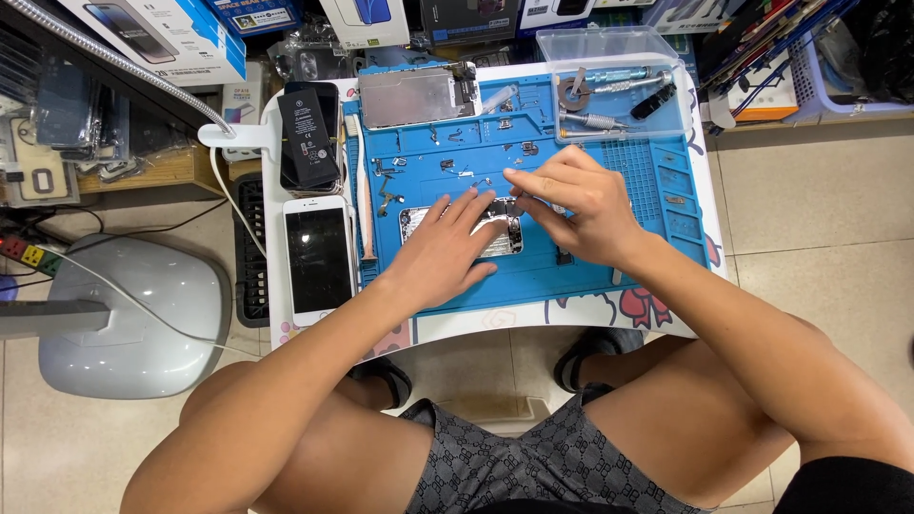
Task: Applying precision adhesive strips and installing small internal components into a smartphone chassis using tweezers and a screwdriver on a repair mat.
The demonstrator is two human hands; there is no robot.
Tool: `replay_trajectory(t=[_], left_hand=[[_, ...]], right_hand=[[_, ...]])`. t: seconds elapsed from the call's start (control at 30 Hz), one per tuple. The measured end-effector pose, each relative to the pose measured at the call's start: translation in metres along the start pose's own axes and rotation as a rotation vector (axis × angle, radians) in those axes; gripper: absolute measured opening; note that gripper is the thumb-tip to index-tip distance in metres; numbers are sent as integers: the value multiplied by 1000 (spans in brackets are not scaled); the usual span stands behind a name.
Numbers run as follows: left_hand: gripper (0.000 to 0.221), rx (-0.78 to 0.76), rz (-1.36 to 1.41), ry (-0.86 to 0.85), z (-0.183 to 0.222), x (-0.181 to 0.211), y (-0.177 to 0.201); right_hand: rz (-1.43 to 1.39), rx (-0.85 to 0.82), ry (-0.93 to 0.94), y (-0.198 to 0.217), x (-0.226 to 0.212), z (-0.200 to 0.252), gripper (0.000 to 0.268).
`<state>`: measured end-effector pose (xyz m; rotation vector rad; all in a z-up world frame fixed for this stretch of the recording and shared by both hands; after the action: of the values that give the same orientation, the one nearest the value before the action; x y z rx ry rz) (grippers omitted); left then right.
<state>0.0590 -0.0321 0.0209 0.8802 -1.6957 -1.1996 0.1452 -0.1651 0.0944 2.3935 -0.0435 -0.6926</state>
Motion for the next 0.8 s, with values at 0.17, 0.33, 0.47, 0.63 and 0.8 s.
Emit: replay_trajectory(t=[0.17, 0.33, 0.47, 0.63, 0.8], left_hand=[[51, -3, -4, -3, 0, 0, 0], [51, -12, 14, -4, -2, 1, 3], [51, -12, 7, -10, -2, 2, 9], [31, 287, 51, 10, -4, 10, 68], [12, 788, 345, -139, 34, 82, 218]], right_hand=[[-2, 11, -8, -1, 4, 2, 26], [14, 16, -21, 2, 9, 2, 23], [24, 28, 2, 4, 1, 0, 23], [39, 32, 25, 6, 1, -1, 20], [145, 30, 146, -2, 11, 12, 30]])
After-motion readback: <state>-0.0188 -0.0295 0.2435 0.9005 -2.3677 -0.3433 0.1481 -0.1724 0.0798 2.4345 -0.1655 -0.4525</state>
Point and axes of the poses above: each hand's wrist, its own z-axis away from the middle knuckle, its own y-axis out of the back of the hand, x = y × z, the point moved 7 cm from there along -z, towards the middle knuckle, and after that the axes turned 11 degrees about x, right-handed, at the moved point
